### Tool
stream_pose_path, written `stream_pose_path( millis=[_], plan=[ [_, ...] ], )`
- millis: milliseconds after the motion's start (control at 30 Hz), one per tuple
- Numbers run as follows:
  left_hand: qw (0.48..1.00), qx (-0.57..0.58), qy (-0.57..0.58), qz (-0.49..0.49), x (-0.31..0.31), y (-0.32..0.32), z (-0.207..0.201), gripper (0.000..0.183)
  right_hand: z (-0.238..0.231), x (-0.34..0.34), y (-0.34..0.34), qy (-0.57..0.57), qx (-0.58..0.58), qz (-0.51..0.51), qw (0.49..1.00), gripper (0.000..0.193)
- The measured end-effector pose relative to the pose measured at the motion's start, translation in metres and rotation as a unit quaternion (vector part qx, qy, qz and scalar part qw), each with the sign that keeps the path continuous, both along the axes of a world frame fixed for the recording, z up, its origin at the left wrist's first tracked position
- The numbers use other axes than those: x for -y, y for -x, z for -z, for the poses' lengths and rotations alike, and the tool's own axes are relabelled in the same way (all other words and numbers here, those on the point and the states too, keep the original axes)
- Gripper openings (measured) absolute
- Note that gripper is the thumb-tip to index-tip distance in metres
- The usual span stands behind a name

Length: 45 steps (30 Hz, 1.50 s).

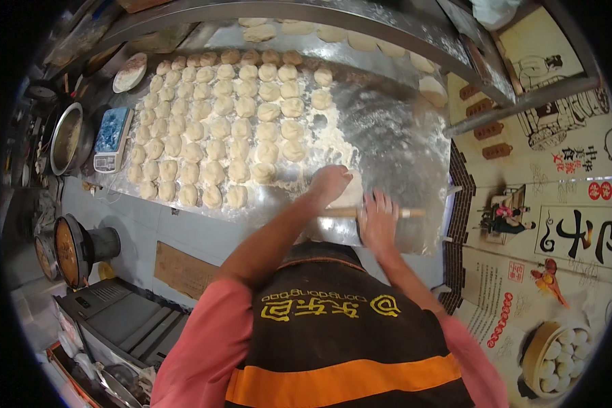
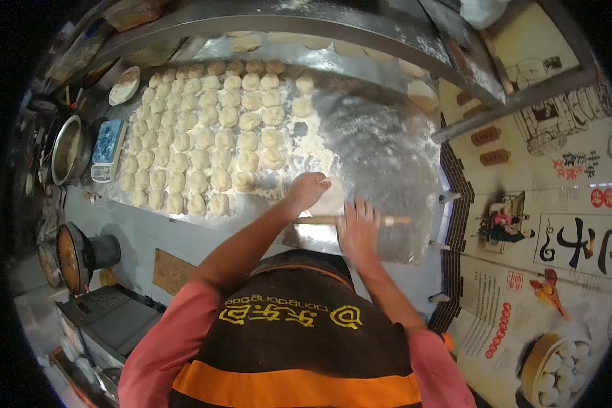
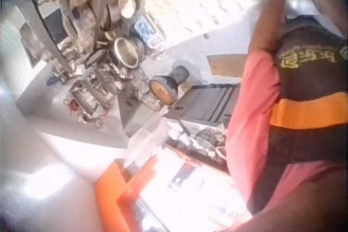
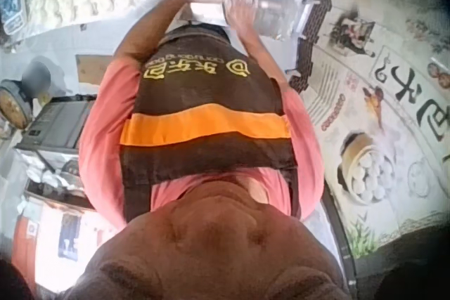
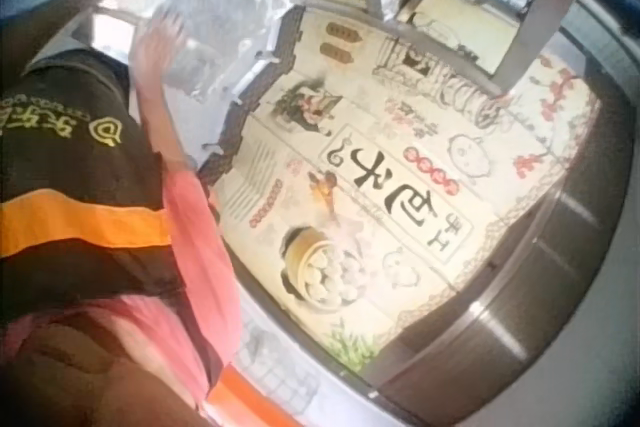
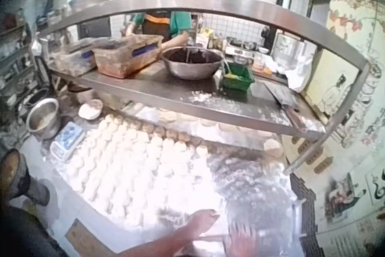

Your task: The person repeatedly flattens small dough balls into thin circular discs using a rolling pin on a floured stainless steel countertop. The person arranges the flattened discs in rows on the counter.

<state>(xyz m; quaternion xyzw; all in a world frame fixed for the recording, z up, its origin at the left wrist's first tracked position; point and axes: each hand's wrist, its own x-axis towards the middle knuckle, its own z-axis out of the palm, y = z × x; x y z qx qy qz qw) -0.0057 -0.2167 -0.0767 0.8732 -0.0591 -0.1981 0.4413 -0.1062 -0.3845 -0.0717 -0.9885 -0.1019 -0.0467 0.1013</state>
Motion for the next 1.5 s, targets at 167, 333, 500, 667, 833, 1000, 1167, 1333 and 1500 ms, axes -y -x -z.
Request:
stream_pose_path(
  millis=[167, 333, 500, 667, 833, 1000, 1167, 1333, 1500],
  plan=[
    [0.986, 0.162, 0.020, 0.013, -0.004, 0.009, 0.042, 0.024, -0.003, -0.006, -0.001, 0.033, -0.009, 0.019, 0.999, 0.047],
    [0.993, 0.036, -0.096, 0.063, 0.004, 0.005, -0.013, 0.035, 0.021, 0.002, -0.084, -0.035, 0.029, 0.054, 0.997, 0.044],
    [0.981, 0.147, -0.096, 0.085, -0.002, 0.008, 0.029, 0.029, 0.000, -0.001, -0.026, -0.003, -0.026, -0.029, 0.999, 0.044],
    [0.995, 0.051, 0.013, -0.090, 0.005, 0.019, 0.022, 0.024, -0.013, 0.005, 0.005, 0.002, -0.072, -0.028, 0.997, 0.046],
    [0.993, 0.082, -0.083, -0.033, 0.012, 0.026, 0.006, 0.026, 0.012, 0.010, -0.070, -0.038, -0.015, 0.000, 0.999, 0.049],
    [0.980, 0.134, -0.147, 0.025, 0.009, 0.026, -0.018, 0.030, 0.003, 0.017, -0.022, -0.054, -0.058, -0.074, 0.994, 0.051],
    [0.984, -0.010, 0.022, -0.179, 0.009, 0.032, 0.009, 0.034, 0.020, 0.029, 0.020, -0.025, 0.027, -0.086, 0.996, 0.056],
    [0.990, -0.017, -0.011, -0.143, 0.013, 0.037, 0.003, 0.036, 0.019, 0.020, -0.053, -0.104, 0.070, -0.030, 0.992, 0.050],
    [0.986, 0.059, -0.155, 0.019, 0.017, 0.037, -0.028, 0.033, 0.017, 0.049, -0.008, -0.099, -0.029, -0.173, 0.979, 0.045]
  ],
)
